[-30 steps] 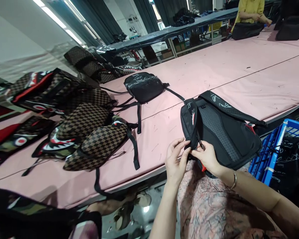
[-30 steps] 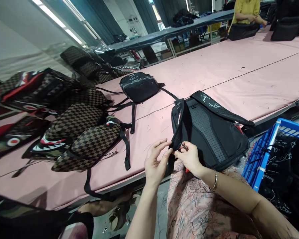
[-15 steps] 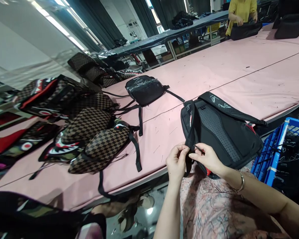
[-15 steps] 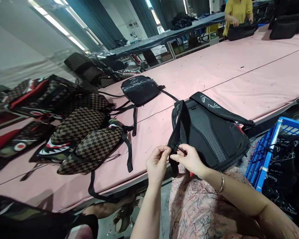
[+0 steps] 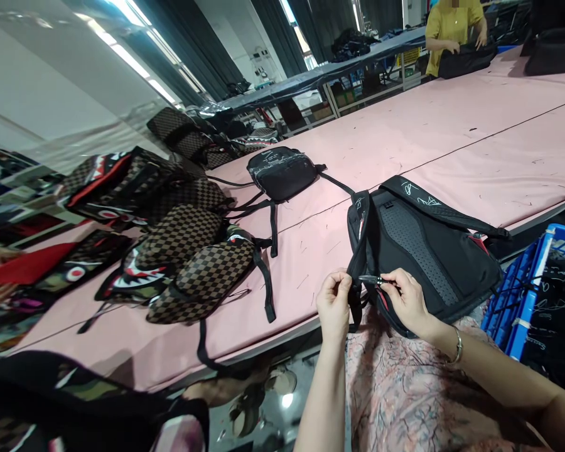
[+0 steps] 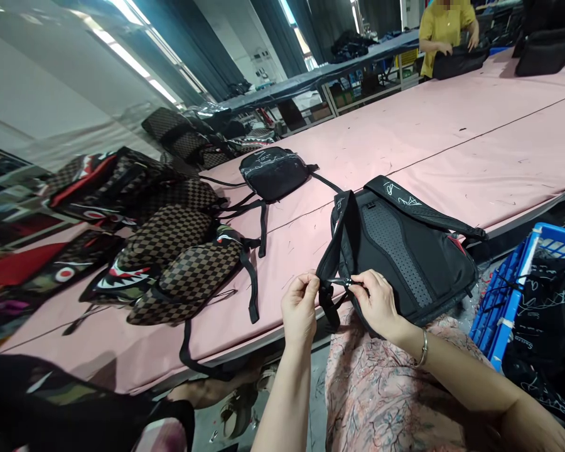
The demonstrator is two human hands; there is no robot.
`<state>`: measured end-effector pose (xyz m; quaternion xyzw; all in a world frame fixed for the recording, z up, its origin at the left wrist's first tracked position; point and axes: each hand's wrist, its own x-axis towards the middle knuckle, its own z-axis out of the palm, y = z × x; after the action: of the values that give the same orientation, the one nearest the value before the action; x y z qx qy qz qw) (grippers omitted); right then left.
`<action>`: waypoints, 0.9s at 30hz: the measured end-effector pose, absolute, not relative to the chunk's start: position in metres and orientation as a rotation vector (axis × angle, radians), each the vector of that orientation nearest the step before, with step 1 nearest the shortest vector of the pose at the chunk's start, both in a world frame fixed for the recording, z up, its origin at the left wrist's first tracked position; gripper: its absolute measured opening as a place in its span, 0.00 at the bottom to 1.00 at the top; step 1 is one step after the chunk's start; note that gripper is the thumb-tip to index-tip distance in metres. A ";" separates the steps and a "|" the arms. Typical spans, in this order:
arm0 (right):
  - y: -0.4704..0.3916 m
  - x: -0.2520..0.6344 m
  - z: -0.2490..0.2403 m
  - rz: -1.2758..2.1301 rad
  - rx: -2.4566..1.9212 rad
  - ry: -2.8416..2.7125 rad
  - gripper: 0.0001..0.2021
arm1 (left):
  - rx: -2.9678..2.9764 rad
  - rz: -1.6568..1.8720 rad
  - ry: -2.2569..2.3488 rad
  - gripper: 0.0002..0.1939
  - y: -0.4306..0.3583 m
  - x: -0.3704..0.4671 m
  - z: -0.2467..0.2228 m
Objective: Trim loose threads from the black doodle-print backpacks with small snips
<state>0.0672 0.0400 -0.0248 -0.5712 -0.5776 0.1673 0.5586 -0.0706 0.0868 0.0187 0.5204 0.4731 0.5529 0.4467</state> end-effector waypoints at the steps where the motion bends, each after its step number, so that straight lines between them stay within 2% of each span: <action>1: 0.041 0.067 -0.025 0.386 -1.345 -1.365 0.08 | 1.289 1.368 1.174 0.10 0.087 -0.071 0.019; 12: 0.052 0.063 -0.030 0.405 -1.234 -1.345 0.06 | 1.289 1.382 1.197 0.10 0.087 -0.065 0.029; 20: 0.057 0.063 -0.029 0.255 -1.186 -1.366 0.06 | 1.346 1.359 1.203 0.09 0.087 -0.063 0.033; 23: 0.058 0.062 -0.031 0.361 -1.164 -1.299 0.06 | 1.142 1.341 1.099 0.11 0.088 -0.060 0.040; 27: 0.058 0.063 -0.032 0.667 -1.117 -1.035 0.07 | 0.800 1.333 0.921 0.14 0.095 -0.065 0.047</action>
<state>0.0626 0.0578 -0.0319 -0.4962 -0.4601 0.2964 0.6740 -0.0653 0.0952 0.0466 0.3476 0.4004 0.5795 0.6189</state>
